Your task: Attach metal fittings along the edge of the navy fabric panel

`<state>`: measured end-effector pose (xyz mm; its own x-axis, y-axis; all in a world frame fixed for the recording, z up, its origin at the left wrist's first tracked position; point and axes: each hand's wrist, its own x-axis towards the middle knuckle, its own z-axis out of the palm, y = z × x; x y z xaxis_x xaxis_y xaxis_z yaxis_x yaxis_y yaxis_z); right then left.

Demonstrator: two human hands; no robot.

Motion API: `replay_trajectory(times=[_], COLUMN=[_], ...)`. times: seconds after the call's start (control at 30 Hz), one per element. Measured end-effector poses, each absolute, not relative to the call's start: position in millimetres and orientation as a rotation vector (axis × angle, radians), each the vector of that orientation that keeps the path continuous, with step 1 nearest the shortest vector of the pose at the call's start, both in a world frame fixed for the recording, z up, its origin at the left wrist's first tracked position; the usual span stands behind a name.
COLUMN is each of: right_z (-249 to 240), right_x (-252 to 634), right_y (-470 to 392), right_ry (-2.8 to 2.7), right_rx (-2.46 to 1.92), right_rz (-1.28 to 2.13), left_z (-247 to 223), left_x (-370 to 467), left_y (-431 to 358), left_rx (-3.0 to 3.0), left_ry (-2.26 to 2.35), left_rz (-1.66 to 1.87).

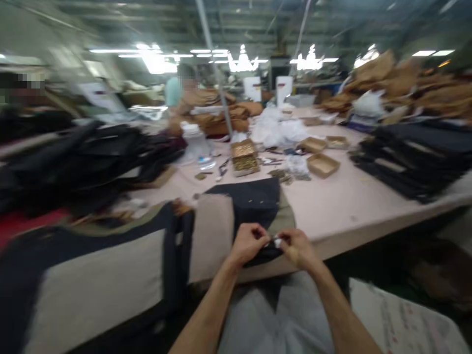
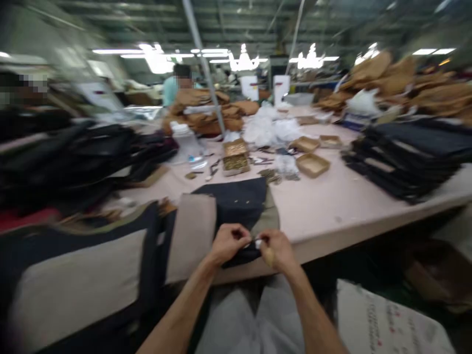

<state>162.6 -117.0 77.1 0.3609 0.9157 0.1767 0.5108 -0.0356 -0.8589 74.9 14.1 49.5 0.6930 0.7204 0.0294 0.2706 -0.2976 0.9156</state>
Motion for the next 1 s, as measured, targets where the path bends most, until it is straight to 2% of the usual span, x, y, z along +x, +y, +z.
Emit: replay_trajectory(times=[0.1,0.2,0.8,1.0], right_z=[25,5,8,10], right_x=[160,165,184,183], right_y=[-109,-113,-126,-128], right_ry=[-1.198,-1.201,-0.977,-0.923], right_rx=[-1.729,-1.744,-1.537,-1.554], right_rz=[0.700,0.811,1.048,1.030], left_z=[25,16,9,8], left_x=[4,2,13,13], left_y=[17,17,16,15], left_rx=[1.859,1.831,1.757,1.739], left_ry=[0.855,0.833,0.801,0.800], left_rz=[0.434,0.459,0.470,0.473])
